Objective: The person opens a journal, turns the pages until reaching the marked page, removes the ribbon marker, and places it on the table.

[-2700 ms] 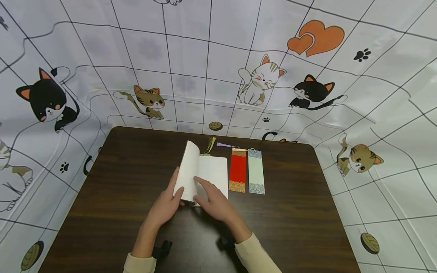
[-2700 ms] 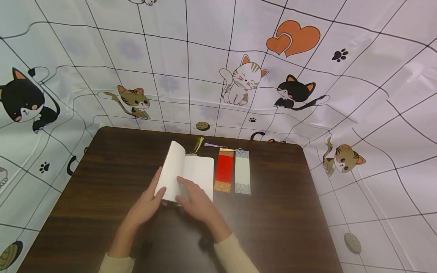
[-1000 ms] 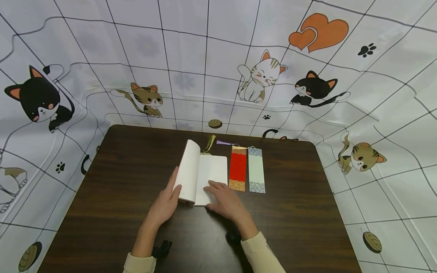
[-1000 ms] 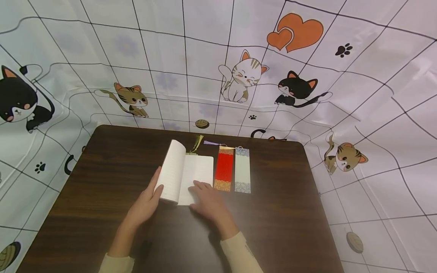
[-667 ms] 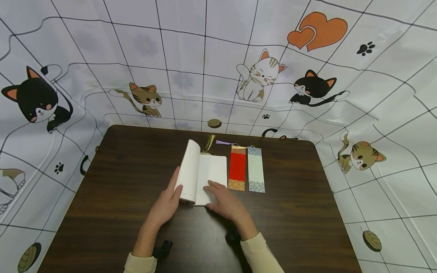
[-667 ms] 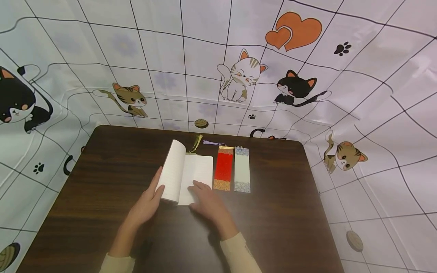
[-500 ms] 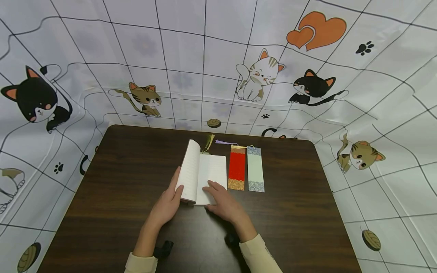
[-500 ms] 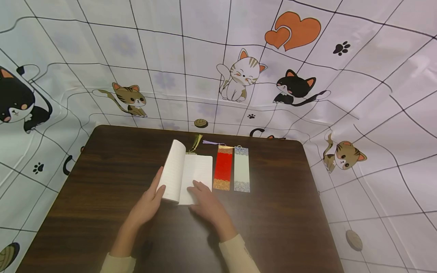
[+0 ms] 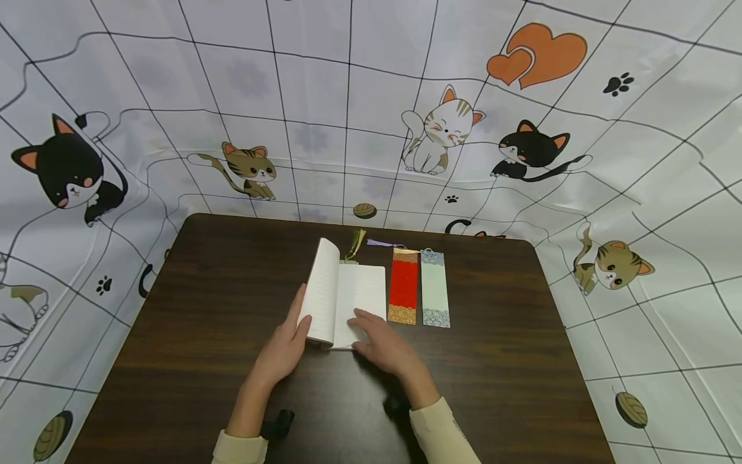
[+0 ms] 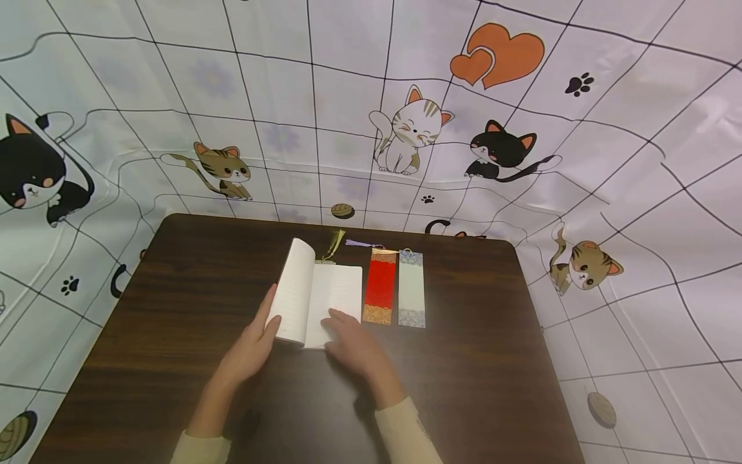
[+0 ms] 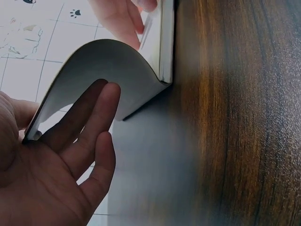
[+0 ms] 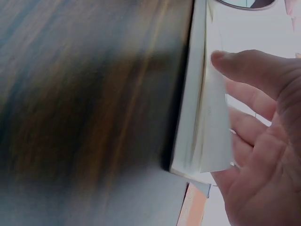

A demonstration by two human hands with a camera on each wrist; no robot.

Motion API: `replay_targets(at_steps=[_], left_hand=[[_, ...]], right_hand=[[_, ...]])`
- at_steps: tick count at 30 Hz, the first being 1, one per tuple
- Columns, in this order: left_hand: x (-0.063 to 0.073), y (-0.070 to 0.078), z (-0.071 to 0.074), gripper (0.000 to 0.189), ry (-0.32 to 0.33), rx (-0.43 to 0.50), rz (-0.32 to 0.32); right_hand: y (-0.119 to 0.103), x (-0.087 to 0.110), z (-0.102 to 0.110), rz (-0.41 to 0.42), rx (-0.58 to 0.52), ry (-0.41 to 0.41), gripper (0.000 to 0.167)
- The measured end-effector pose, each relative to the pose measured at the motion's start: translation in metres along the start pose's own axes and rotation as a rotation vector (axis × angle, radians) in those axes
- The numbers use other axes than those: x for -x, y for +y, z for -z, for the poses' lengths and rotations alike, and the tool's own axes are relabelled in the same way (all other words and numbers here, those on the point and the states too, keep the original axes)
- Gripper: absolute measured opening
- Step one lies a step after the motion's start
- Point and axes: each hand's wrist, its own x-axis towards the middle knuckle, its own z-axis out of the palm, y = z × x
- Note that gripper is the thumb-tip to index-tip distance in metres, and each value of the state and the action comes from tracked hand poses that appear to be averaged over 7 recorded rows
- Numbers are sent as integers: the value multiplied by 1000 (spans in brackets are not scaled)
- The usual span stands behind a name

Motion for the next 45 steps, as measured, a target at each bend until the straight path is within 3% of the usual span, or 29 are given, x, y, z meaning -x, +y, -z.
replay_targets(at_steps=[11,16,21,25,30,35,41,45], left_hand=[[-2,2,-2,67,-5,9,-28],[-3,4,-1,66,-18,13,-38],[-3,5,-1,67,-20,8,-34],[-2,5,0,66,-20,2,-22],[0,6,2,65,-29,-2,-8],[-3,6,1,65,-28,-6,-3],[-3,7,0,64,-31,-4,-8],[-2,6,-1,64,-37,0,3]], right_hand=[[4,11,0,49,35,68,36],[10,13,0,-32,1,185,59],[6,7,-2,-136,-154,344,93],[-8,-1,-9,-195,-331,376,110],[-27,-8,-22,-201,-519,401,111],[-41,-12,-28,-175,-617,452,109],[-52,-10,-31,-174,-679,388,107],[-54,-9,-33,-90,-614,281,96]])
